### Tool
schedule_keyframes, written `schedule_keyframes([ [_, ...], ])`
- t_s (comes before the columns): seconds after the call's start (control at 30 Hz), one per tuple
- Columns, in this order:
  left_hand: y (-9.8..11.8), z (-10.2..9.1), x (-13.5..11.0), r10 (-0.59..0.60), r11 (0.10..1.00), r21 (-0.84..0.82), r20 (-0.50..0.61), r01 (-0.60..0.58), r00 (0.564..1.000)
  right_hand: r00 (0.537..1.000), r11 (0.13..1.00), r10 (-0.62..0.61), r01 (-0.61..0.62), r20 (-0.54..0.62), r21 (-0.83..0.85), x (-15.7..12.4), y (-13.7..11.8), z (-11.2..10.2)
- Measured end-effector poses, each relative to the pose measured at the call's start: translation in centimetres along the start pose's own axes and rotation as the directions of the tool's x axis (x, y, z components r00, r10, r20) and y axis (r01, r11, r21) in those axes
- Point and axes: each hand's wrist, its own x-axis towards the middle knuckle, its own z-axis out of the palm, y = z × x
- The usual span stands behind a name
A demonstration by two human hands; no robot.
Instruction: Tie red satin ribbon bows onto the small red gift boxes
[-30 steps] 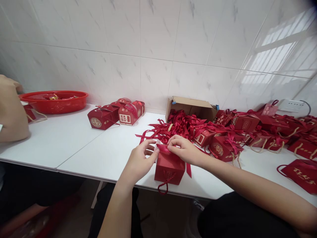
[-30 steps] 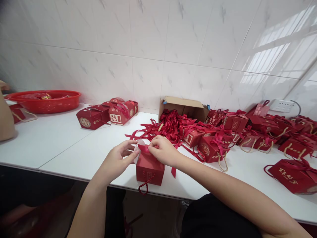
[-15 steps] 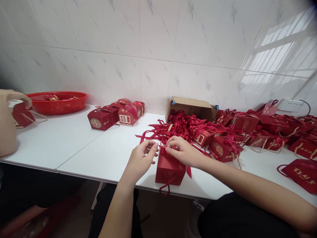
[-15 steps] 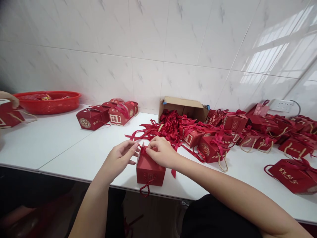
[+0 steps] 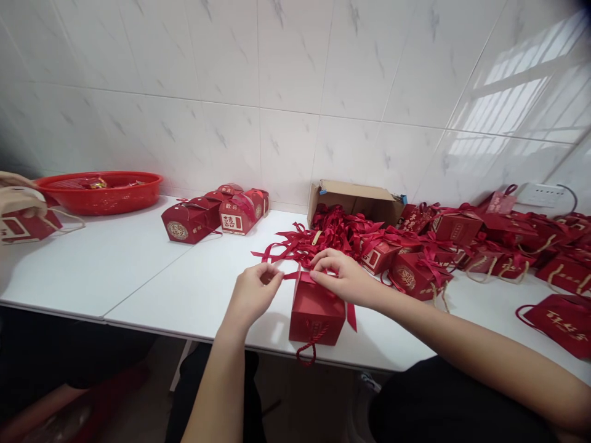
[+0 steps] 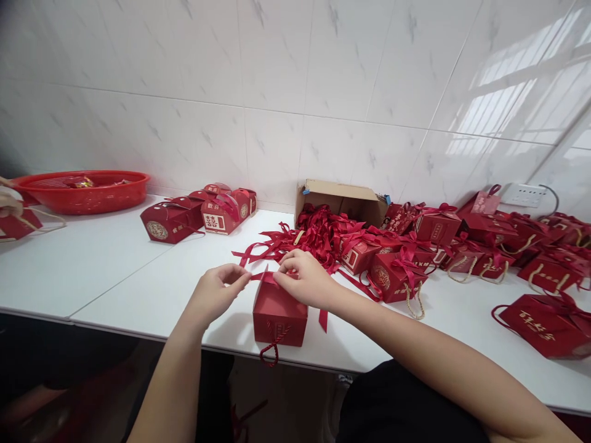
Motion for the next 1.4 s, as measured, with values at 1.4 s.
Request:
schedule_keyframes([
  [1.4, -1.7, -1.9, 0.6, -0.064, 0.934, -0.321, 0.281, 0.157, 0.957, 0.892, 0.883, 0.301, -0.394, 0.337, 0.253, 0.0, 4.8, -3.6],
])
